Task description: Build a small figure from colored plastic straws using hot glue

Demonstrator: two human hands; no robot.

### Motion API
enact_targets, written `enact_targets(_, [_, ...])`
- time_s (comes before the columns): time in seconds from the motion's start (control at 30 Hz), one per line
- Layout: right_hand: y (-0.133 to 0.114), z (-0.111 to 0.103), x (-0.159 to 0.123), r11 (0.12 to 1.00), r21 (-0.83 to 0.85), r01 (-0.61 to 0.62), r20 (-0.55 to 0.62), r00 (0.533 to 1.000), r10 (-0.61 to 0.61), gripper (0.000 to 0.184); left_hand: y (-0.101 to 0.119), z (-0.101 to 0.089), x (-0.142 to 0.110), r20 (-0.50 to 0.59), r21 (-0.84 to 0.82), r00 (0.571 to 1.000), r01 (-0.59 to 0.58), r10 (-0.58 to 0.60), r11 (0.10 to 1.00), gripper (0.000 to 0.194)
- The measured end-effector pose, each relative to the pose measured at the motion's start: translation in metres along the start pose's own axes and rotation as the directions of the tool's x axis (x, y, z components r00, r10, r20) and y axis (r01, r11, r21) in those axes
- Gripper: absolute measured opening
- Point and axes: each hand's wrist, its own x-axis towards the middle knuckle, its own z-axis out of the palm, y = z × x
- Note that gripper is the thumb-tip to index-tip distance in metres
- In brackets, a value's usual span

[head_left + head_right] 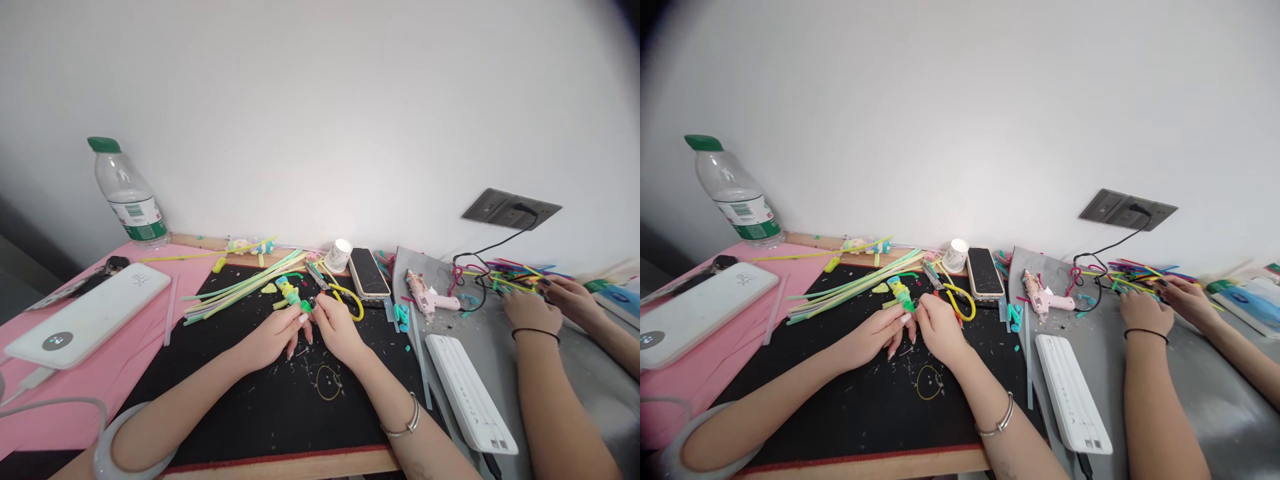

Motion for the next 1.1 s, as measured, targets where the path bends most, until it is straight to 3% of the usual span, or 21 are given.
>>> enact_targets(0.1, [0.001, -0.003, 0.001, 0.999, -0.035, -0.006, -0.038, 0.999, 0.005, 0.028, 0.002, -0.003, 0.000, -0.055, 0.058, 0.998, -0.007, 0.010, 0.998, 0.027])
enact_targets(0.33, [-0.005, -0.003, 0.001, 0.997, -0.060, 0.040, 0.043, 0.998, -0.037, 0.029, 0.004, -0.007, 0.000, -0.215, 0.254, 0.975, 0.004, 0.052, 0.967, 0.034])
enact_targets(0.5, [-0.005, 0.001, -0.002, 0.980, 0.184, -0.075, 0.077, 0.995, 0.062, 0.008, 0.003, -0.003, 0.001, -0.238, 0.130, 0.971, 0.054, -0.022, 0.990, 0.035])
enact_targets(0.6, [-0.001, 0.005, -0.002, 0.924, 0.360, -0.127, 0.043, 0.992, 0.120, 0.011, 0.000, -0.002, 0.001, -0.164, 0.032, 0.983, 0.092, -0.086, 0.995, 0.035])
enact_targets(0.67, [0.004, 0.007, -0.001, 0.894, 0.422, -0.151, -0.016, 0.985, 0.174, 0.012, -0.001, -0.005, 0.001, -0.207, 0.065, 0.977, 0.061, -0.047, 0.996, 0.032])
enact_targets(0.73, [0.009, 0.009, 0.000, 0.878, 0.440, -0.189, -0.061, 0.969, 0.239, 0.013, -0.003, -0.013, 0.003, -0.397, 0.158, 0.917, 0.034, 0.032, 0.987, 0.023])
enact_targets(0.8, [0.014, 0.010, 0.001, 0.869, 0.444, -0.220, -0.087, 0.954, 0.286, 0.013, -0.006, -0.022, 0.007, -0.648, 0.226, 0.755, 0.072, 0.095, 0.971, 0.017])
enact_targets(0.87, [0.017, 0.010, 0.002, 0.865, 0.449, -0.225, -0.102, 0.948, 0.300, 0.012, -0.012, -0.030, 0.012, -0.692, 0.329, 0.707, 0.127, 0.147, 0.936, 0.024])
enact_targets(1.0, [0.018, 0.009, 0.004, 0.906, 0.371, -0.205, -0.148, 0.950, 0.275, 0.009, -0.023, -0.036, 0.020, -0.597, 0.428, 0.778, 0.102, 0.196, 0.898, 0.027])
enact_targets(1.1, [0.018, 0.008, 0.004, 0.934, 0.300, -0.193, -0.163, 0.955, 0.250, 0.014, -0.027, -0.033, 0.023, -0.601, 0.343, 0.784, 0.075, 0.157, 0.936, 0.029])
